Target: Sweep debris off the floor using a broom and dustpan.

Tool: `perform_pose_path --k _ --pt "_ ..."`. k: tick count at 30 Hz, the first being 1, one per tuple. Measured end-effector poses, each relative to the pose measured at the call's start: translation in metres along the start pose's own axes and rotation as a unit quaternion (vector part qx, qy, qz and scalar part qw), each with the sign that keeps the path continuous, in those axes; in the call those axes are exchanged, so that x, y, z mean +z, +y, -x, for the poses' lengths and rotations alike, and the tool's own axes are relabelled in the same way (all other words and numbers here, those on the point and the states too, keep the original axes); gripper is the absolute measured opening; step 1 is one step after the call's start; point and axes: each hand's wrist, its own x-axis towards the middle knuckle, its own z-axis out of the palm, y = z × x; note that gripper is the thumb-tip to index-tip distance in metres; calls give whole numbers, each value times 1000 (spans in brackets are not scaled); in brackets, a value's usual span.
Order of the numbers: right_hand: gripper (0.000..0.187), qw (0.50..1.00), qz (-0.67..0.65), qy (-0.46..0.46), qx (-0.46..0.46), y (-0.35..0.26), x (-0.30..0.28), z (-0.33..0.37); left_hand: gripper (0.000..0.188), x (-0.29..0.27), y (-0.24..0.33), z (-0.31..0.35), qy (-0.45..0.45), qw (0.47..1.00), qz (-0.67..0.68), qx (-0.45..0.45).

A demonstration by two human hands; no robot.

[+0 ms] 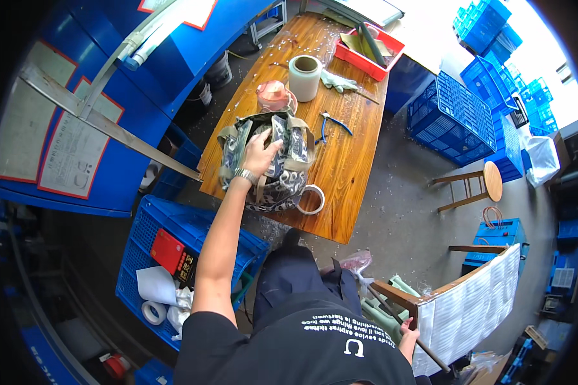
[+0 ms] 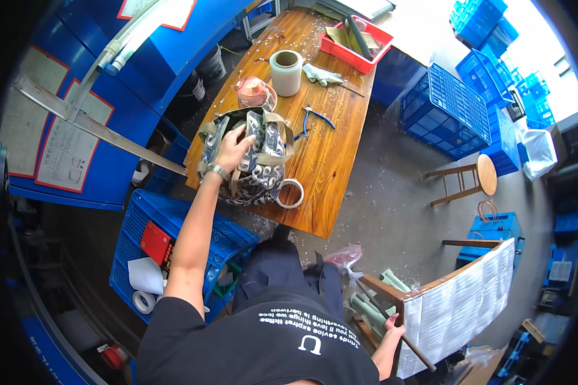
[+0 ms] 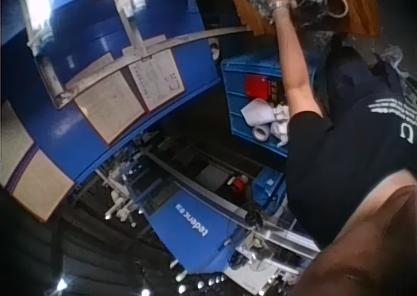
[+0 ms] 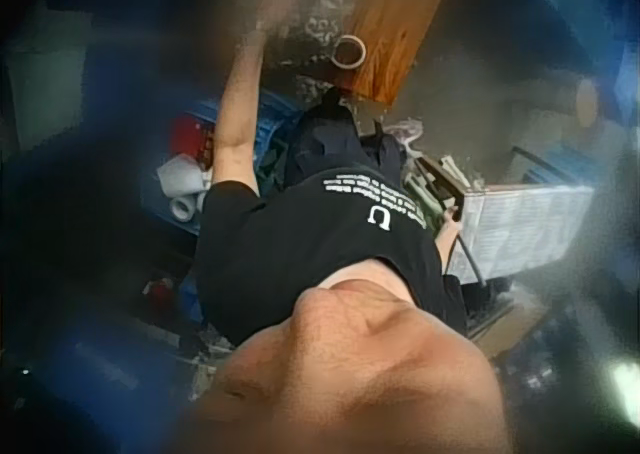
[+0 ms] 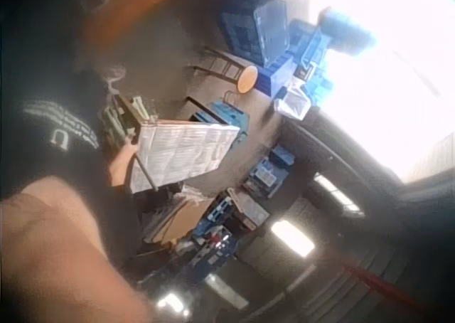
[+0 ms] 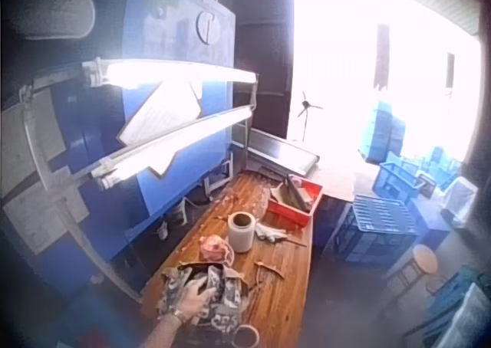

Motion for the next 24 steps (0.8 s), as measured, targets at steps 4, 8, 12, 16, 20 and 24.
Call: perform_pose_path --k 4,8,12,16,20,24 --pt "45 925 374 -3 72 -2 9 11 28 -47 52 50 97 982 57 148" --pt "31 799 513 -305 74 91 48 64 12 -62 45 118 231 966 100 53" --pt "23 611 679 -399 73 190 68 115 7 -26 15 228 27 966 231 -110" --pt "23 484 727 -479 82 265 48 79 16 12 -23 339 -271 869 213 -356" --pt "25 521 741 -411 99 315 -27 61 24 27 -112 430 -186 759 277 -559" --pt "21 458 792 -374 151 345 -117 20 26 24 -207 497 -53 714 232 -658"
